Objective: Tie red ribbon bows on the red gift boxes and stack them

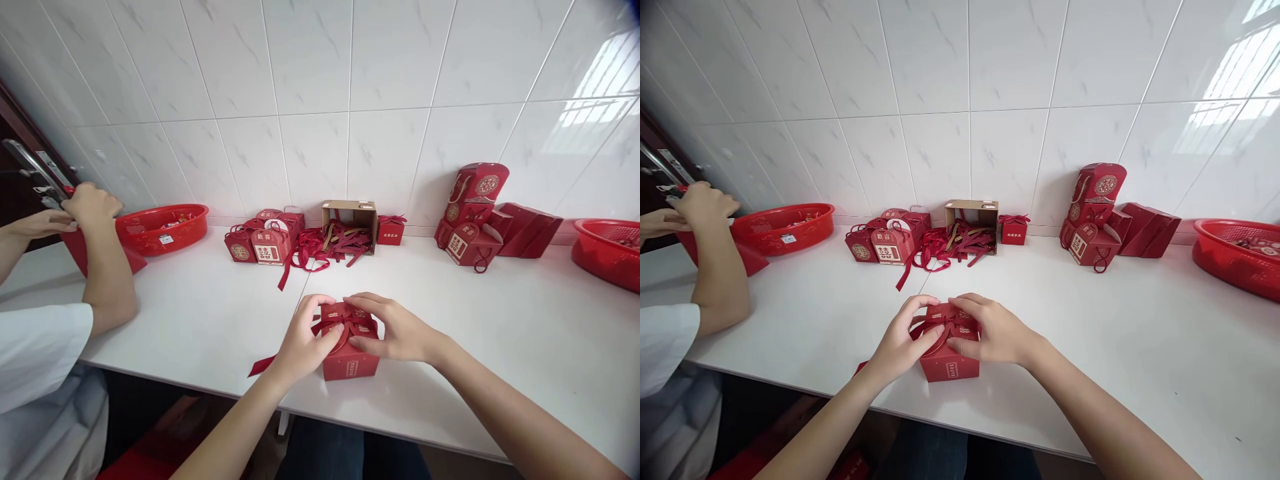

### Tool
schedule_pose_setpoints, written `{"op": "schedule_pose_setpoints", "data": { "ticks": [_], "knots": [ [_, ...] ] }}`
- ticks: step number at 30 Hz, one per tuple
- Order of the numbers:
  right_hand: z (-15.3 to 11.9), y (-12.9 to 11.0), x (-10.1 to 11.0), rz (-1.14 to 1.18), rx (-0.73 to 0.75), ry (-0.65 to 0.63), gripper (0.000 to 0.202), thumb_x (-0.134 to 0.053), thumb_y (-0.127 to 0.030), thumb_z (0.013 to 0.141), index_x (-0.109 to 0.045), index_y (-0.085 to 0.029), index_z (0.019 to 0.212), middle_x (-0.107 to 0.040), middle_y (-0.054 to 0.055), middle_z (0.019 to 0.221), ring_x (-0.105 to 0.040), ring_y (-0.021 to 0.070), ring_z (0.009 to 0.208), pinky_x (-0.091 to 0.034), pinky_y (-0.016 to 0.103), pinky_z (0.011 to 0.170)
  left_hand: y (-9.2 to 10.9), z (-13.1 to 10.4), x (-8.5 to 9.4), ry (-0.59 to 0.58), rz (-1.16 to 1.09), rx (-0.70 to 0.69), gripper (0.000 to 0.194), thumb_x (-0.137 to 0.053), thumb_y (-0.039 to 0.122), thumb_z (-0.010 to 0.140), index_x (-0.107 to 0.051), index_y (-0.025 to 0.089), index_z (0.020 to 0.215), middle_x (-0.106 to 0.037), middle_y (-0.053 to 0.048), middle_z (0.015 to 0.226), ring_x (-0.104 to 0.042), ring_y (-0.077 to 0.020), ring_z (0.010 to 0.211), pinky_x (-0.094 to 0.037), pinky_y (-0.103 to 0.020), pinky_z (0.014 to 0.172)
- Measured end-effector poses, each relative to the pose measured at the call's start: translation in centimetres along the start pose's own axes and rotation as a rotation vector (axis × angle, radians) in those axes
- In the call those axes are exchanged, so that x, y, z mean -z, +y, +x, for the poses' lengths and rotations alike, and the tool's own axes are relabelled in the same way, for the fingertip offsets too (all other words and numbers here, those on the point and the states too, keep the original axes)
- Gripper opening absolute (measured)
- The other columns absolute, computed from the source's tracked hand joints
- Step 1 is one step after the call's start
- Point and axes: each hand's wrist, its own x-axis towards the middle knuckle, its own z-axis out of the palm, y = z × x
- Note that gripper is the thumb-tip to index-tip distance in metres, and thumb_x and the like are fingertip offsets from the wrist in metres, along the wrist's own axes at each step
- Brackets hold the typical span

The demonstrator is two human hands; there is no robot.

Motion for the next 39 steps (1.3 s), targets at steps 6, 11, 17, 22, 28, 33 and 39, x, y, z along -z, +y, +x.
{"op": "schedule_pose_setpoints", "data": {
  "ticks": [6, 11, 17, 22, 28, 33, 39],
  "knots": [
    [0.1, 0.2, 0.0, -0.011, 0.015, 0.028, 0.047, -0.064, -0.022, 0.077, -0.056, -0.016, 0.123, -0.059, 0.012, 0.115, -0.063, 0.0217, 0.097, -0.053, 0.038, 0.087, -0.4, -0.2, -0.2, 0.012, -0.025, -0.001, 0.025, -0.058, 0.027, 0.083, -0.052, 0.022, 0.106, -0.056, -0.007, 0.115, -0.054, -0.0209, 0.110, -0.043, -0.036, 0.097],
    [-0.6, 0.3, -0.6, -0.073, 0.045, 0.000, 0.041, -0.052, -0.029, 0.090, -0.053, -0.016, 0.128, -0.053, 0.016, 0.128, -0.054, 0.0269, 0.119, -0.048, 0.043, 0.099, -0.8, -0.4, -0.6, 0.006, -0.052, 0.018, 0.029, -0.058, 0.028, 0.083, -0.049, 0.023, 0.110, -0.052, -0.007, 0.119, -0.052, -0.0206, 0.113, -0.040, -0.036, 0.099],
    [-2.1, 1.0, -2.0, 0.027, -0.233, 0.189, 0.046, -0.044, -0.038, 0.093, -0.040, -0.023, 0.137, -0.028, 0.017, 0.149, -0.054, 0.0260, 0.118, -0.055, 0.043, 0.087, -1.8, -0.6, -0.6, 0.066, -0.039, 0.280, 0.056, -0.066, 0.048, 0.074, -0.039, 0.022, 0.116, -0.043, -0.011, 0.127, -0.050, -0.0239, 0.111, -0.043, -0.038, 0.092],
    [-2.3, 1.5, -2.0, 0.275, -0.551, 0.159, 0.044, -0.054, -0.056, 0.083, -0.048, -0.020, 0.107, -0.057, -0.002, 0.071, -0.046, 0.0101, 0.048, -0.042, 0.026, 0.046, -1.6, -0.6, 0.3, -0.130, -0.035, 0.363, 0.042, -0.060, 0.059, 0.073, -0.049, 0.021, 0.088, -0.060, -0.003, 0.087, -0.058, -0.0196, 0.076, -0.043, -0.028, 0.063],
    [-2.3, 1.8, -0.7, 0.322, -0.539, 0.063, 0.047, -0.058, -0.059, 0.078, -0.044, -0.019, 0.058, -0.031, -0.007, 0.052, -0.027, 0.0077, 0.049, -0.022, 0.024, 0.047, -0.4, -0.7, 1.2, -0.136, 0.170, 0.283, 0.041, -0.055, 0.062, 0.075, -0.053, 0.021, 0.069, -0.060, 0.000, 0.069, -0.054, -0.0172, 0.062, -0.033, -0.025, 0.054],
    [-2.5, 2.3, -0.4, 0.468, -0.497, 0.055, 0.046, -0.057, -0.057, 0.081, -0.042, -0.019, 0.059, -0.031, -0.006, 0.055, -0.026, 0.0075, 0.051, -0.023, 0.024, 0.048, -0.1, -0.6, 1.2, -0.071, 0.390, 0.281, 0.052, -0.057, 0.068, 0.069, -0.036, 0.021, 0.060, -0.047, 0.004, 0.055, -0.043, -0.0142, 0.053, -0.026, -0.025, 0.051],
    [-3.6, 3.0, 0.4, 0.350, -0.396, 0.088, 0.031, -0.058, -0.042, 0.084, -0.042, -0.020, 0.069, -0.033, -0.006, 0.059, -0.026, 0.0083, 0.054, -0.026, 0.023, 0.049, -1.4, -0.3, 2.0, -0.118, 0.214, 0.334, 0.043, -0.040, 0.059, 0.084, -0.036, 0.021, 0.062, -0.043, 0.003, 0.058, -0.043, -0.0154, 0.058, -0.030, -0.026, 0.057]
  ]
}}
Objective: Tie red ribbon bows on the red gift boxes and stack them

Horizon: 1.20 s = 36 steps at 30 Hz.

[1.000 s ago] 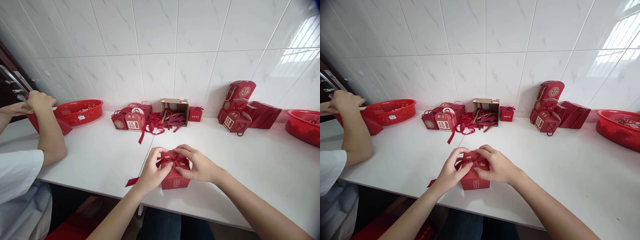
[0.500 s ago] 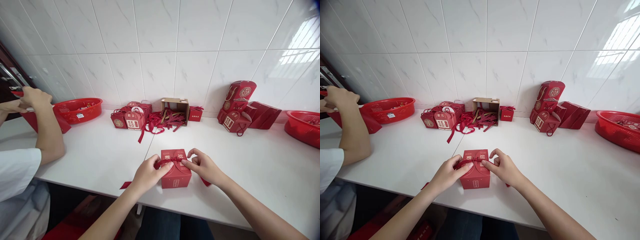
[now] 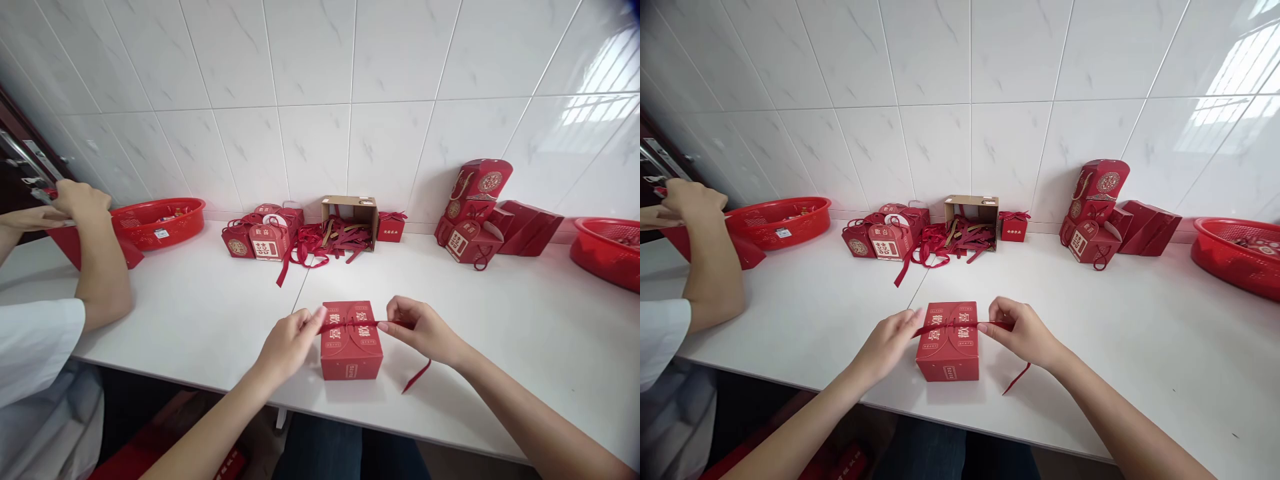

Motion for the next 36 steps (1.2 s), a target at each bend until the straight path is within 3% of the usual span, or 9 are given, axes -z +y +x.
{"op": "schedule_pose_setpoints", "data": {
  "ticks": [5, 8, 11, 14, 16, 21, 25, 30, 36],
  "knots": [
    [-1.3, -0.8, 1.0, -0.376, 0.275, 0.058, 0.025, -0.052, -0.016, 0.079, -0.038, -0.019, 0.058, -0.045, 0.000, 0.070, -0.040, 0.0099, 0.057, -0.036, 0.025, 0.052, -1.0, 1.5, 3.2, -0.291, -0.084, 0.072, 0.024, -0.050, 0.039, 0.078, -0.057, 0.019, 0.068, -0.055, 0.001, 0.066, -0.049, -0.0163, 0.062, -0.034, -0.025, 0.059],
    [-1.1, -0.9, 0.1, -0.567, 0.375, 0.324, 0.025, -0.053, -0.015, 0.079, -0.050, -0.018, 0.055, -0.049, 0.002, 0.072, -0.043, 0.0096, 0.054, -0.038, 0.025, 0.049, -0.2, 1.8, 4.8, -0.599, -0.108, 0.038, 0.017, -0.064, 0.034, 0.069, -0.070, 0.018, 0.069, -0.060, -0.001, 0.067, -0.049, -0.0147, 0.061, -0.035, -0.024, 0.059],
    [-0.4, -1.2, -1.0, -0.524, 0.483, 0.588, 0.025, -0.055, -0.017, 0.082, -0.057, -0.018, 0.057, -0.049, 0.003, 0.069, -0.046, 0.0106, 0.054, -0.035, 0.024, 0.044, 1.2, 1.4, 4.9, -0.804, -0.249, -0.061, 0.026, -0.065, 0.039, 0.074, -0.076, 0.018, 0.084, -0.045, 0.003, 0.054, -0.031, -0.0089, 0.051, -0.025, -0.023, 0.051],
    [0.1, -2.0, -1.4, -0.368, 0.510, 0.594, 0.022, -0.061, -0.021, 0.081, -0.061, -0.018, 0.059, -0.051, 0.003, 0.068, -0.047, 0.0108, 0.054, -0.034, 0.024, 0.042, 2.6, 0.5, 3.7, -0.636, -0.460, -0.091, 0.037, -0.057, 0.045, 0.083, -0.072, 0.018, 0.104, -0.029, 0.006, 0.052, -0.020, -0.0075, 0.050, -0.018, -0.022, 0.049],
    [0.2, -2.9, -1.5, -0.242, 0.469, 0.489, 0.023, -0.063, -0.026, 0.081, -0.064, -0.017, 0.060, -0.053, 0.003, 0.069, -0.047, 0.0105, 0.054, -0.034, 0.024, 0.043, 3.5, -0.5, 2.6, -0.440, -0.484, -0.111, 0.036, -0.054, 0.044, 0.086, -0.070, 0.020, 0.108, -0.035, 0.005, 0.057, -0.027, -0.0078, 0.053, -0.025, -0.021, 0.051],
    [0.4, -4.7, -2.2, -0.012, 0.206, 0.129, 0.024, -0.070, -0.036, 0.076, -0.071, -0.018, 0.061, -0.054, 0.003, 0.072, -0.048, 0.0096, 0.055, -0.038, 0.024, 0.048, 4.7, -2.6, -0.2, -0.118, -0.072, -0.365, 0.025, -0.044, 0.021, 0.089, -0.068, 0.020, 0.096, -0.051, -0.002, 0.084, -0.047, -0.0103, 0.066, -0.039, -0.023, 0.060],
    [0.8, -5.5, -2.9, 0.019, 0.065, 0.053, 0.012, -0.068, -0.021, 0.071, -0.068, -0.018, 0.060, -0.057, 0.002, 0.077, -0.054, 0.0110, 0.064, -0.043, 0.024, 0.058, 4.3, -3.0, -1.7, 0.098, 0.242, -0.514, 0.027, -0.040, 0.010, 0.085, -0.063, 0.019, 0.096, -0.051, -0.004, 0.094, -0.046, -0.0087, 0.059, -0.038, -0.024, 0.053],
    [0.9, -6.1, -3.4, -0.021, -0.028, 0.068, 0.013, -0.059, -0.014, 0.067, -0.054, -0.017, 0.055, -0.054, 0.000, 0.077, -0.050, 0.0093, 0.062, -0.040, 0.023, 0.057, 2.5, -1.9, -2.4, 0.158, 0.105, -0.710, 0.032, -0.039, 0.008, 0.088, -0.062, 0.021, 0.106, -0.046, -0.006, 0.101, -0.048, -0.0072, 0.063, -0.043, -0.022, 0.056],
    [1.1, -6.5, -3.4, -0.204, -0.022, -0.029, 0.014, -0.056, -0.016, 0.065, -0.046, -0.018, 0.054, -0.050, 0.000, 0.073, -0.046, 0.0097, 0.061, -0.038, 0.024, 0.056, 1.5, -0.6, -1.8, 0.015, -0.082, -0.791, 0.022, -0.043, 0.005, 0.088, -0.062, 0.017, 0.087, -0.045, -0.004, 0.098, -0.051, -0.0068, 0.071, -0.044, -0.020, 0.062]
  ]
}}
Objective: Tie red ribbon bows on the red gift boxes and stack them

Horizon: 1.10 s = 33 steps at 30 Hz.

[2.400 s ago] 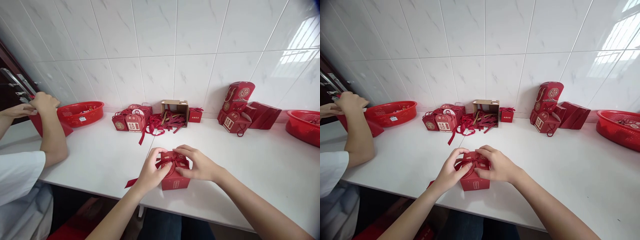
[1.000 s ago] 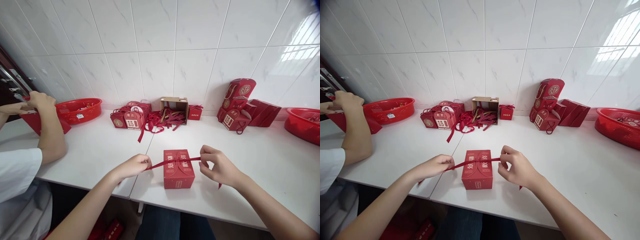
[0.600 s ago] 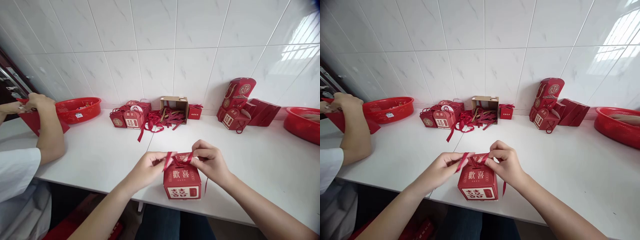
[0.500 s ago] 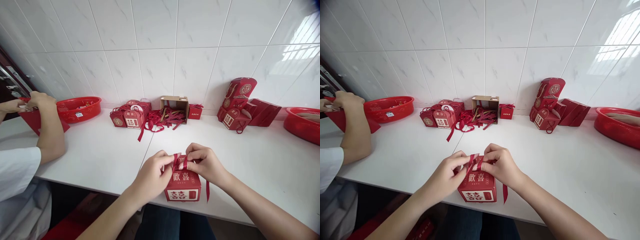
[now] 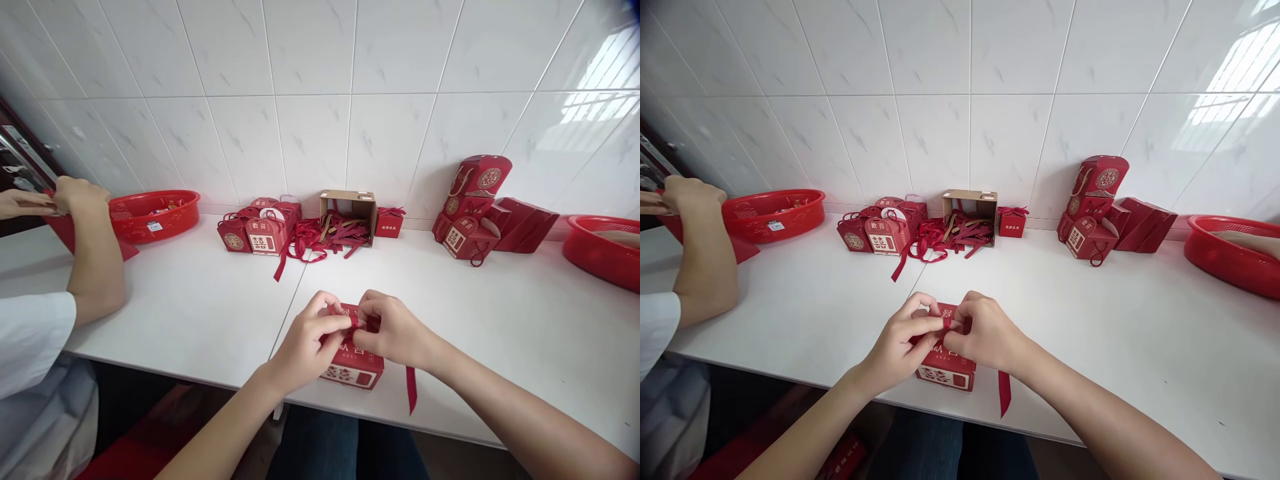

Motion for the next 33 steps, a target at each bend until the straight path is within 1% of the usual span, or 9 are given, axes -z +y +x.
{"op": "schedule_pose_setpoints", "data": {
  "ticks": [3, 9, 13, 17, 21, 23, 25, 29, 33],
  "knots": [
    [0.2, -0.2, 0.2, -0.063, -0.009, -0.055, 0.013, -0.054, -0.018, 0.066, -0.047, -0.019, 0.056, -0.051, 0.000, 0.075, -0.048, 0.0105, 0.063, -0.039, 0.024, 0.058, -0.1, 0.4, 0.4, -0.015, -0.003, 0.031, 0.016, -0.045, 0.005, 0.086, -0.056, 0.016, 0.082, -0.045, -0.003, 0.095, -0.050, -0.0075, 0.073, -0.044, -0.020, 0.065],
    [0.4, -0.8, 0.9, -0.221, 0.028, -0.085, 0.016, -0.053, -0.018, 0.069, -0.044, -0.018, 0.056, -0.055, 0.004, 0.089, -0.052, 0.0136, 0.072, -0.043, 0.029, 0.069, 0.1, 0.9, 1.0, -0.151, 0.083, 0.079, 0.012, -0.038, 0.014, 0.092, -0.049, 0.019, 0.090, -0.047, -0.004, 0.100, -0.053, -0.0123, 0.085, -0.045, -0.027, 0.078],
    [0.3, -0.4, 1.5, -0.251, 0.051, -0.077, 0.017, -0.052, -0.017, 0.069, -0.040, -0.019, 0.057, -0.058, 0.005, 0.092, -0.053, 0.0168, 0.081, -0.042, 0.031, 0.076, -0.2, 0.3, 1.9, -0.105, 0.218, 0.189, 0.015, -0.033, 0.018, 0.094, -0.047, 0.020, 0.093, -0.046, -0.004, 0.103, -0.054, -0.0147, 0.085, -0.045, -0.030, 0.078],
    [0.1, 0.7, 2.0, -0.271, 0.037, -0.115, 0.017, -0.053, -0.018, 0.069, -0.039, -0.019, 0.058, -0.058, 0.003, 0.085, -0.051, 0.0153, 0.071, -0.042, 0.030, 0.068, -0.2, -0.4, 3.2, -0.079, 0.311, 0.346, 0.016, -0.033, 0.023, 0.094, -0.048, 0.020, 0.094, -0.046, -0.005, 0.105, -0.052, -0.0154, 0.078, -0.043, -0.034, 0.074],
    [-0.2, 1.0, 2.2, -0.253, 0.047, -0.137, 0.016, -0.052, -0.019, 0.071, -0.040, -0.020, 0.060, -0.059, 0.003, 0.084, -0.052, 0.0158, 0.072, -0.042, 0.030, 0.068, 0.4, -0.2, 4.3, -0.182, -0.007, 0.373, 0.012, -0.040, 0.026, 0.091, -0.049, 0.021, 0.085, -0.047, -0.004, 0.111, -0.051, -0.0186, 0.101, -0.040, -0.035, 0.091],
    [-0.3, 0.8, 2.3, -0.238, 0.048, -0.148, 0.015, -0.052, -0.018, 0.071, -0.041, -0.020, 0.061, -0.061, 0.003, 0.088, -0.053, 0.0167, 0.076, -0.042, 0.031, 0.071, 0.4, 0.3, 4.4, -0.259, -0.244, 0.381, 0.016, -0.040, 0.027, 0.091, -0.046, 0.020, 0.078, -0.048, -0.004, 0.117, -0.048, -0.0193, 0.110, -0.040, -0.034, 0.094],
    [-0.5, 0.5, 2.3, -0.236, 0.045, -0.166, 0.015, -0.053, -0.019, 0.071, -0.042, -0.020, 0.061, -0.062, 0.003, 0.092, -0.054, 0.0183, 0.082, -0.043, 0.032, 0.074, 0.2, 0.8, 4.3, -0.300, -0.330, 0.363, 0.022, -0.041, 0.031, 0.091, -0.045, 0.019, 0.073, -0.049, -0.005, 0.120, -0.048, -0.0202, 0.111, -0.040, -0.035, 0.095],
    [-1.2, 0.1, 2.1, -0.241, 0.042, -0.178, 0.020, -0.056, -0.017, 0.069, -0.039, -0.019, 0.058, -0.063, 0.003, 0.097, -0.054, 0.0199, 0.089, -0.043, 0.032, 0.076, -1.0, 1.0, 4.2, -0.223, 0.005, 0.248, 0.027, -0.043, 0.037, 0.092, -0.050, 0.019, 0.073, -0.052, -0.006, 0.117, -0.043, -0.0225, 0.114, -0.031, -0.043, 0.102],
    [-1.8, 0.1, 1.8, -0.241, 0.033, -0.161, 0.022, -0.054, -0.013, 0.067, -0.035, -0.019, 0.057, -0.062, 0.004, 0.098, -0.055, 0.0191, 0.087, -0.043, 0.032, 0.074, -1.9, 0.7, 4.5, -0.154, 0.434, 0.130, 0.027, -0.046, 0.037, 0.091, -0.056, 0.019, 0.073, -0.056, -0.006, 0.113, -0.042, -0.0259, 0.110, -0.029, -0.049, 0.094]
  ]
}}
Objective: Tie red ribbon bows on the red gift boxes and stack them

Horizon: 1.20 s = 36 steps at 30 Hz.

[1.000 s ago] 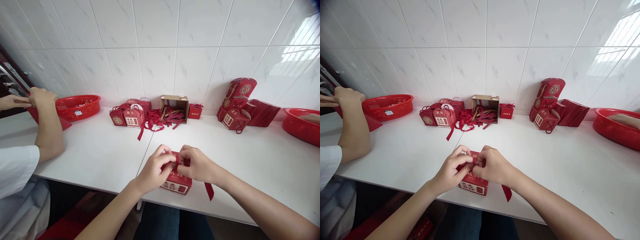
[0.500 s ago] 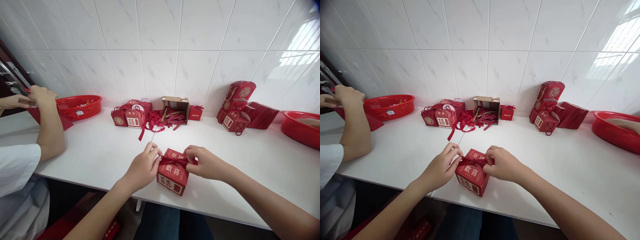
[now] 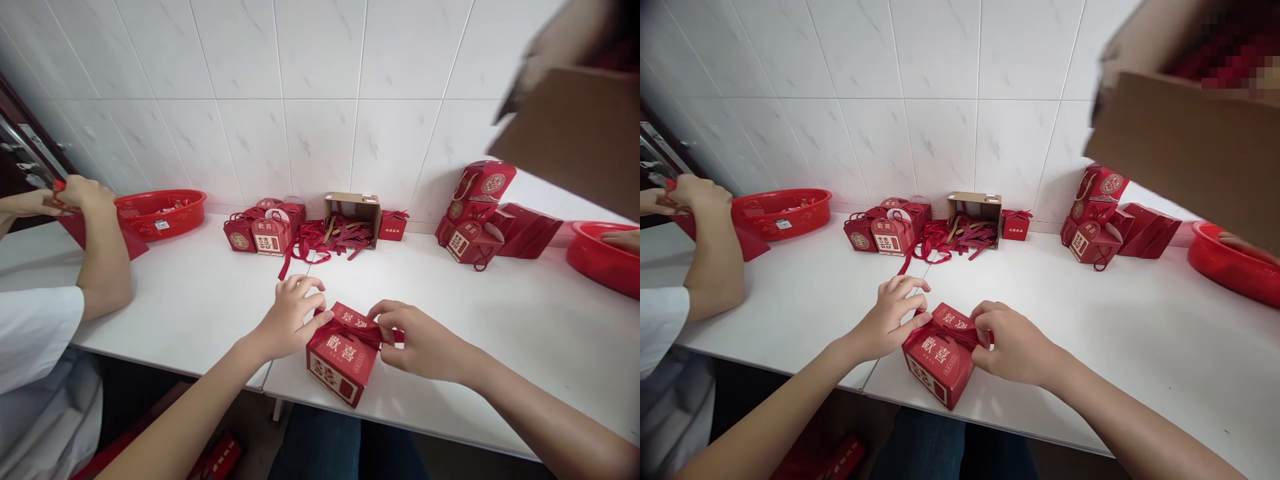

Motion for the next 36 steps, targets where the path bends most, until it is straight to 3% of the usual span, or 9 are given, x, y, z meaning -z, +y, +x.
{"op": "schedule_pose_setpoints", "data": {
  "ticks": [7, 13, 22, 27, 32, 36],
  "knots": [
    [-0.2, -0.3, -0.6, -0.019, -0.025, 0.023, 0.027, -0.052, -0.009, 0.065, -0.029, -0.019, 0.055, -0.061, 0.005, 0.096, -0.057, 0.0193, 0.086, -0.043, 0.031, 0.069, -0.1, -0.7, 0.0, 0.094, 0.387, 0.017, 0.025, -0.044, 0.035, 0.091, -0.063, 0.023, 0.079, -0.056, -0.009, 0.121, -0.041, -0.0337, 0.111, -0.026, -0.053, 0.085],
    [-0.5, -0.4, -1.1, -0.025, -0.037, 0.044, 0.026, -0.053, -0.010, 0.066, -0.032, -0.019, 0.054, -0.062, 0.007, 0.103, -0.059, 0.0211, 0.088, -0.045, 0.033, 0.073, 0.5, -1.0, 0.0, 0.061, 0.435, 0.133, 0.025, -0.041, 0.023, 0.089, -0.066, 0.027, 0.088, -0.053, -0.010, 0.128, -0.038, -0.0377, 0.117, -0.024, -0.059, 0.087],
    [-1.3, -1.0, -0.6, 0.038, -0.049, 0.031, 0.015, -0.054, -0.016, 0.074, -0.046, -0.020, 0.061, -0.062, 0.004, 0.107, -0.056, 0.0219, 0.102, -0.045, 0.036, 0.086, 0.4, -1.2, -0.3, -0.016, -0.176, 0.418, 0.023, -0.045, 0.040, 0.088, -0.063, 0.026, 0.085, -0.057, -0.004, 0.113, -0.044, -0.0275, 0.113, -0.029, -0.054, 0.097],
    [-1.6, -0.7, -0.4, 0.090, -0.014, 0.014, 0.014, -0.054, -0.020, 0.081, -0.050, -0.021, 0.068, -0.060, 0.002, 0.109, -0.056, 0.0183, 0.101, -0.044, 0.034, 0.088, -0.1, -1.9, -1.3, 0.099, -0.530, 0.421, 0.020, -0.047, 0.039, 0.087, -0.058, 0.022, 0.090, -0.059, -0.005, 0.108, -0.051, -0.0230, 0.108, -0.037, -0.042, 0.098],
    [-1.8, -0.6, -0.4, 0.115, -0.003, 0.007, 0.017, -0.054, -0.027, 0.086, -0.052, -0.022, 0.070, -0.060, 0.002, 0.108, -0.056, 0.0174, 0.098, -0.045, 0.032, 0.088, -0.3, -2.7, -2.0, 0.157, -0.730, 0.487, 0.025, -0.044, 0.039, 0.089, -0.054, 0.020, 0.102, -0.058, -0.006, 0.109, -0.053, -0.0219, 0.107, -0.042, -0.037, 0.094],
    [-2.0, -0.2, -0.4, 0.105, -0.005, 0.031, 0.020, -0.053, -0.031, 0.088, -0.051, -0.022, 0.070, -0.059, 0.002, 0.111, -0.057, 0.0172, 0.100, -0.045, 0.033, 0.091, -0.2, -4.0, -2.6, 0.182, -0.745, 0.515, 0.031, -0.039, 0.047, 0.091, -0.052, 0.021, 0.104, -0.056, -0.007, 0.112, -0.050, -0.0222, 0.112, -0.040, -0.037, 0.097]
  ]
}}
